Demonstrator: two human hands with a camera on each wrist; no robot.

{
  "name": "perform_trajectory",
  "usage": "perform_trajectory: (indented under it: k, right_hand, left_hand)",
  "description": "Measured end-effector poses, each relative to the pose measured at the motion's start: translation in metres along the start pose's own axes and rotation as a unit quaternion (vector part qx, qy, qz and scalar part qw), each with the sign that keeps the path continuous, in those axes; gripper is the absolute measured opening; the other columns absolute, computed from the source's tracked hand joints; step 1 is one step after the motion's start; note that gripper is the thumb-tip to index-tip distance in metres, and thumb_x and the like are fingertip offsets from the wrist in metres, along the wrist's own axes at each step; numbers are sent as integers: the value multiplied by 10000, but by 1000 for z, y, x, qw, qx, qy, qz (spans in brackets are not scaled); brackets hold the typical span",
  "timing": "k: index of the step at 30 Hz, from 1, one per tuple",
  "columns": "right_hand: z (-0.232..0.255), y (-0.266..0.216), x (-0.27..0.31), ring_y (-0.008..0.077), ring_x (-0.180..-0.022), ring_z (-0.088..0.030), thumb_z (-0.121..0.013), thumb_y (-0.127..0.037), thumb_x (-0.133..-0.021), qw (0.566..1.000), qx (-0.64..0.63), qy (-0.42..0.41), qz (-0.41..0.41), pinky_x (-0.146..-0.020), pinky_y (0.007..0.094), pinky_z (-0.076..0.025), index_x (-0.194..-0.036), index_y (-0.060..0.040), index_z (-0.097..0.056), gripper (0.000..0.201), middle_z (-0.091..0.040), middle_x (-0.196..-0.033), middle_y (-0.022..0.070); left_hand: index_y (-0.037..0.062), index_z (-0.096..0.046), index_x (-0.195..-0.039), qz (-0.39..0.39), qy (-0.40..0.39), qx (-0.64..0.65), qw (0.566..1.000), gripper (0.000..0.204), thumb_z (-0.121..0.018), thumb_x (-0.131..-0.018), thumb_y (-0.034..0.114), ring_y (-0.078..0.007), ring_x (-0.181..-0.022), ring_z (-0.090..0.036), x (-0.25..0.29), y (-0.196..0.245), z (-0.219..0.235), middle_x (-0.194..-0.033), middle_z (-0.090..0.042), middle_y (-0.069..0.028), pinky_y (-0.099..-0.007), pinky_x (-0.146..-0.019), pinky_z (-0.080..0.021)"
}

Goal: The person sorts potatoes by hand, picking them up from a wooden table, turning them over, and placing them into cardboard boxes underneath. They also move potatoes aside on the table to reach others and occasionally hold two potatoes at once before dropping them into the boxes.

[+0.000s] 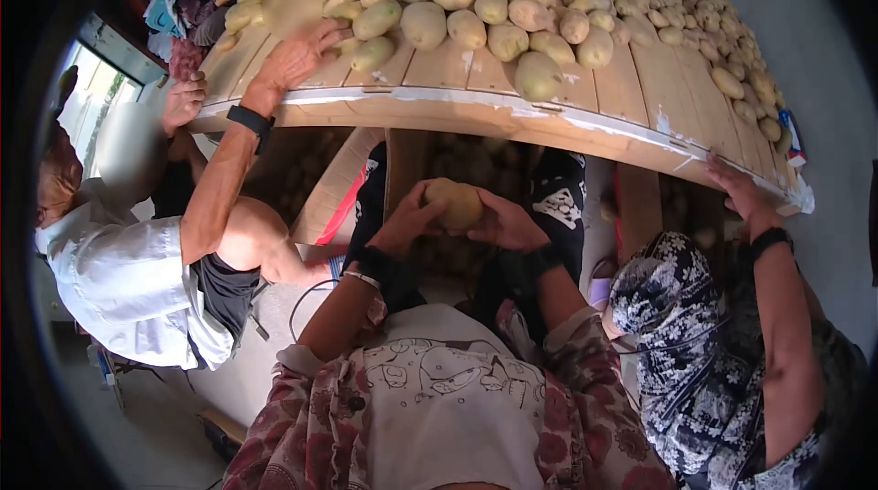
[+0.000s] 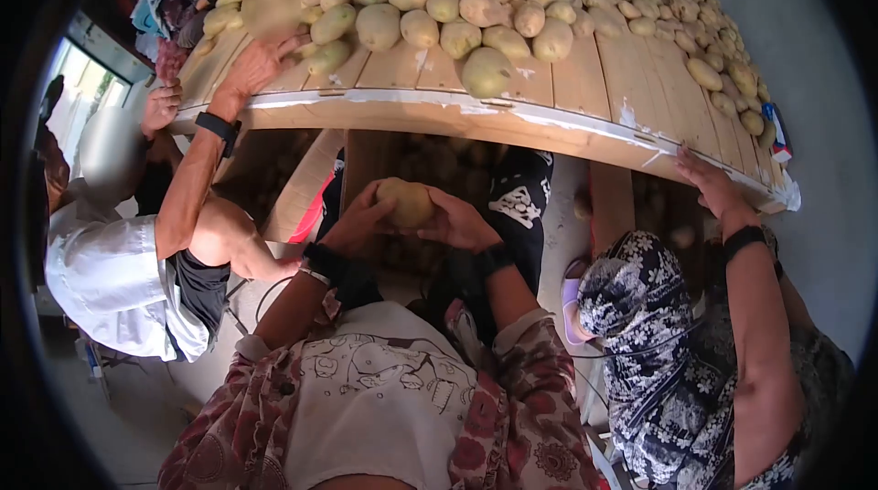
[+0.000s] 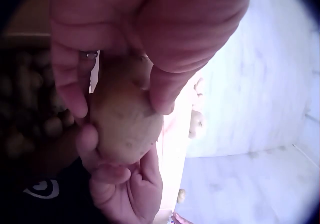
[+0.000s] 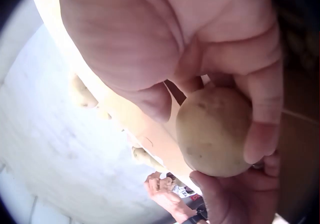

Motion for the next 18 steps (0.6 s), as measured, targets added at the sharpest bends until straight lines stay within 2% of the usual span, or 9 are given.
perform_trajectory:
  k: [3,6,8,11,13,14,16,18]
  right_hand:
    - [10,15,-13,269,-901,-646,-372,-395,-970,999,-41,26,-11,-697,279,-527,-1326,-129,-415,446,-585,-1159,95]
    - [12,29,-25,250,-866,-656,-384,-414,-959,999,-6,35,-35,-652,269,-512,-1284,-123,-452,442,-604,-1131,90]
    - [16,33,-24,232,-853,-658,-396,-431,-948,997,19,76,-28,-636,268,-499,-1264,-119,-467,450,-618,-1103,86]
    - [10,29,-23,232,-844,-656,-407,-412,-948,997,-1,68,-19,-664,281,-500,-1269,-120,-463,437,-613,-1102,89]
    - [0,25,-18,234,-849,-653,-418,-400,-948,998,-11,58,-14,-682,288,-505,-1273,-121,-461,430,-606,-1113,88]
    - [-4,22,-16,237,-897,-639,-446,-369,-941,998,-25,50,7,-717,303,-508,-1285,-116,-451,427,-589,-1143,94]
    - [-8,20,-12,239,-945,-625,-474,-338,-935,998,-38,40,33,-753,318,-512,-1298,-110,-441,430,-571,-1172,100]
    - [-5,16,-7,246,-1082,-558,-518,-266,-918,994,4,69,86,-842,350,-495,-1330,-87,-413,461,-542,-1214,107]
  left_hand:
    - [109,-402,-1273,25,26,22,999,415,-487,-930,327,-156,-1023,-525,0,-8,6,-1173,-504,-57,-297,-751,-483]
    - [111,-412,-1268,40,30,53,997,422,-493,-924,342,-156,-1026,-511,2,-19,15,-1179,-496,-62,-294,-746,-476]
    - [121,-408,-1274,43,25,62,997,424,-492,-924,344,-162,-1044,-501,3,-27,16,-1194,-485,-67,-302,-753,-477]
    - [143,-393,-1291,42,8,71,997,431,-482,-928,355,-177,-1095,-482,2,-21,20,-1214,-466,-66,-314,-790,-478]
    - [167,-359,-1333,12,-31,117,993,469,-450,-934,398,-191,-1125,-478,4,-14,11,-1255,-449,-61,-339,-860,-463]
    - [167,-359,-1333,10,-31,116,993,469,-450,-934,398,-191,-1125,-478,3,-15,13,-1255,-449,-61,-339,-860,-463]
    - [159,-341,-1362,30,-80,208,974,513,-402,-944,449,-210,-1166,-464,0,-21,10,-1309,-413,-70,-373,-922,-437]
    - [157,-325,-1378,44,-88,217,971,534,-387,-948,466,-229,-1188,-451,0,-22,12,-1329,-404,-78,-397,-958,-409]
Point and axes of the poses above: each hand's wrist, its own x-axis away from the middle knuckle, its own z-axis out of the back of the hand, y = z × x, the point moved 8 cm from there along -x, towards the middle knuckle
